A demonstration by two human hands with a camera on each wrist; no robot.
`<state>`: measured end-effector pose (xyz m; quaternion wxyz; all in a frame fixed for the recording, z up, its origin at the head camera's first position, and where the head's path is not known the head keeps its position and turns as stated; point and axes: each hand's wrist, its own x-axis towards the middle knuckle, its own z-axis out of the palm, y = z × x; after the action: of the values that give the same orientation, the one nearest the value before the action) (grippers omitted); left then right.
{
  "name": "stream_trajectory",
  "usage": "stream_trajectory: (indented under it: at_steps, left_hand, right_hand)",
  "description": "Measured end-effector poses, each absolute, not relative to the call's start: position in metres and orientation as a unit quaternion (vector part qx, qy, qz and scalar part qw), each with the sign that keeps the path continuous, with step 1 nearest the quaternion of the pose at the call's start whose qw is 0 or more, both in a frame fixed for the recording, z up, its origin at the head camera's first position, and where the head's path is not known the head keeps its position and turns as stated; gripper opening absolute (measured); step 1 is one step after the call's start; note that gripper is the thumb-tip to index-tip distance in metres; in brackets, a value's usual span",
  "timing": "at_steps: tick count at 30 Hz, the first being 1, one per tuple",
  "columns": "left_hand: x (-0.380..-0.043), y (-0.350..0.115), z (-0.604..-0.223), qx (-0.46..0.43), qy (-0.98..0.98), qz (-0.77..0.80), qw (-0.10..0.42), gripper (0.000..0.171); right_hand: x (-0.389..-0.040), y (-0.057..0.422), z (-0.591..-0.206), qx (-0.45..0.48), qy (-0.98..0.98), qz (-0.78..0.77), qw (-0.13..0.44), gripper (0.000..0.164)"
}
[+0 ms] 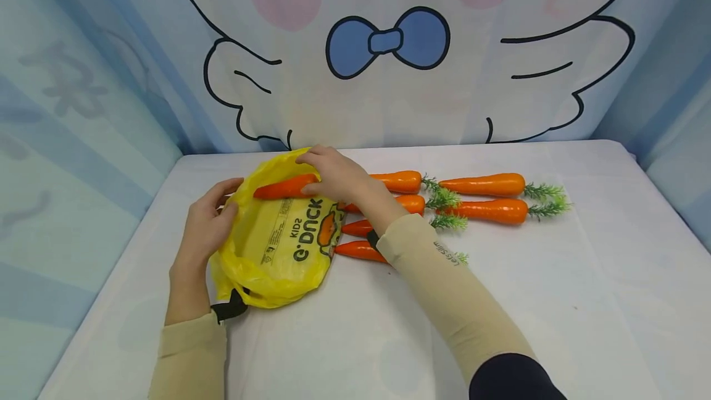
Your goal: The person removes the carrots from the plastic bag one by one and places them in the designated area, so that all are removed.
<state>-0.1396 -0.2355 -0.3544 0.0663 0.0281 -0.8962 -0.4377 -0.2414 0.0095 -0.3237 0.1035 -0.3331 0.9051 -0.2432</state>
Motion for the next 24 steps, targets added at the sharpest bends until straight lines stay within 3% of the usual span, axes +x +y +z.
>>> stream_trajectory:
  at_steps: [24]
  left_hand:
    - [-0.140,-0.235,-0.355,0.034,-0.895,-0.440,0.064,0.049]
  right_hand:
    - [-0.244,-0.036,-0.347,-0.353,0.913,-0.168,0.118,0.057]
